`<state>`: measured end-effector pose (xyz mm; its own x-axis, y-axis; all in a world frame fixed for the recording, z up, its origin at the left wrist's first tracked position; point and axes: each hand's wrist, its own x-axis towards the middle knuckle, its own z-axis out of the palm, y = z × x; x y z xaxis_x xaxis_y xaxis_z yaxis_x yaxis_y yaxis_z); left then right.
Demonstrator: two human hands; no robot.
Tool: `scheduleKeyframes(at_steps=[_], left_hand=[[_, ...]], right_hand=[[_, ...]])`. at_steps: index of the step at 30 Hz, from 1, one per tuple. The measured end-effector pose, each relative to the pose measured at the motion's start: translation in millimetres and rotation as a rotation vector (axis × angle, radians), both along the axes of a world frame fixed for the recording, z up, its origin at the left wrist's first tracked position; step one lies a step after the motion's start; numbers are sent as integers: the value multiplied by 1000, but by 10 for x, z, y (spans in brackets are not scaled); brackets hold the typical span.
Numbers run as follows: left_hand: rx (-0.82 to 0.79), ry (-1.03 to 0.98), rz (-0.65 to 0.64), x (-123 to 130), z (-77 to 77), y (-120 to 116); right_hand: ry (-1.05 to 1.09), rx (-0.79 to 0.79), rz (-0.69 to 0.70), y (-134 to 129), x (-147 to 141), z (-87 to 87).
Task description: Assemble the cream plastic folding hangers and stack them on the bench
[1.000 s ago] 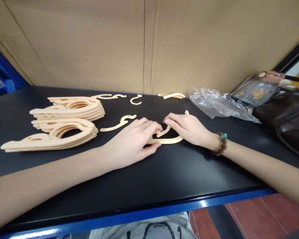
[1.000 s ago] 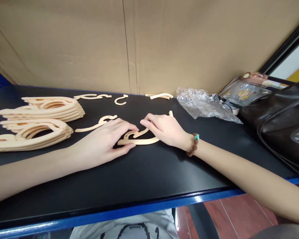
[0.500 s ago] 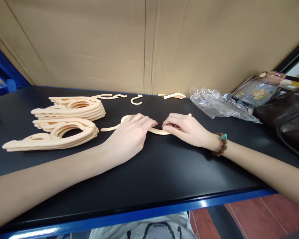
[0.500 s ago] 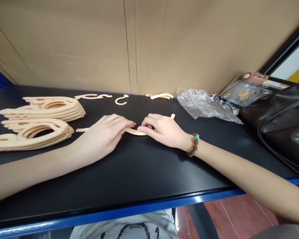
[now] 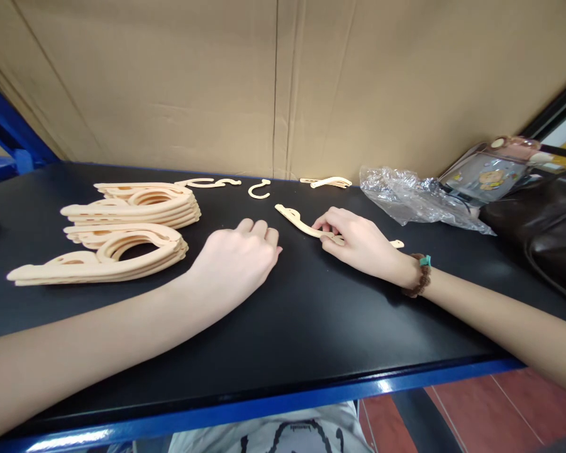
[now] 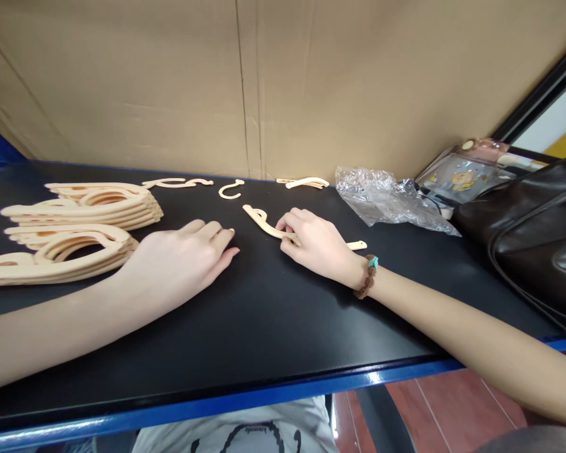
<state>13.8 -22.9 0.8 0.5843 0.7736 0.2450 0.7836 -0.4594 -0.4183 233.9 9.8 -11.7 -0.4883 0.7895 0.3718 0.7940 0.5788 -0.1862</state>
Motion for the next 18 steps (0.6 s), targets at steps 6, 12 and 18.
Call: scheduleKeyframes(at_steps=[6,12,18], left_hand=[[-40,-55,-470,-11,-65,-29],[-159,-216,-700,-22,-77,29],[-143,-356,-475,-14,-36,105]], right_hand=[[53,8,165,33,2,-7],[65,108,458,-82,-51,66],[19,131,490,-147,-46,92]])
